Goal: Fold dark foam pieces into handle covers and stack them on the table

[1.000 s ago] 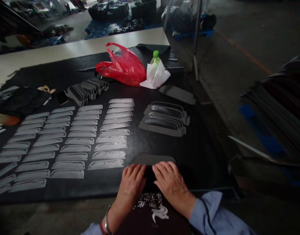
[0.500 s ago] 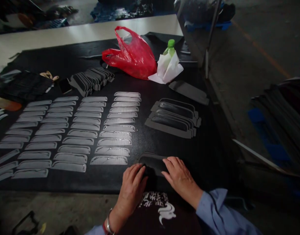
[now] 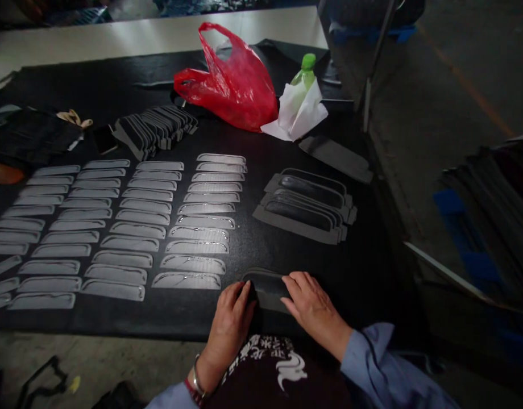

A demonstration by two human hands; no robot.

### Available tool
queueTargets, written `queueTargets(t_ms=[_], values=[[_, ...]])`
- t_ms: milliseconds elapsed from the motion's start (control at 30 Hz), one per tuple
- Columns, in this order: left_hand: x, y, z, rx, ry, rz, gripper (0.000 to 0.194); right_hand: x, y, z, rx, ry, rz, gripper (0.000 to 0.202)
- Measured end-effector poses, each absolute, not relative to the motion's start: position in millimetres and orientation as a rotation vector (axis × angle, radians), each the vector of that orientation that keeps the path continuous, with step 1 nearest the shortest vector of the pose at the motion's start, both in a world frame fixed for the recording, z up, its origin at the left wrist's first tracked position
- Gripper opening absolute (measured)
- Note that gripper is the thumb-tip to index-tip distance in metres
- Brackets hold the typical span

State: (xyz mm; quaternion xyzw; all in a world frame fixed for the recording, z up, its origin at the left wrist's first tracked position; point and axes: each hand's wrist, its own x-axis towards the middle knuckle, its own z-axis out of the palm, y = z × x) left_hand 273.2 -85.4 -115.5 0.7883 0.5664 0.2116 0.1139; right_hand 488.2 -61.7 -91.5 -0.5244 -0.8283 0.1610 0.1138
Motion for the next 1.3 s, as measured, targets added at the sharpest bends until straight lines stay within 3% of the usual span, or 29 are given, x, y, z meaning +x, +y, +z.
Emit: queueTargets(t_ms=[867, 1300], values=[[276.1, -83.9, -119.2, 2.477, 1.676, 0.489, 0.036, 481.1, -57.9, -87.7, -1.592, -2.453, 0.470, 0.034], [276.4, -86.6, -120.9, 2.459, 1.676, 0.399, 0.051, 478.3, -55.7, -88.1, -1.596, -2.441, 0.431, 0.031]])
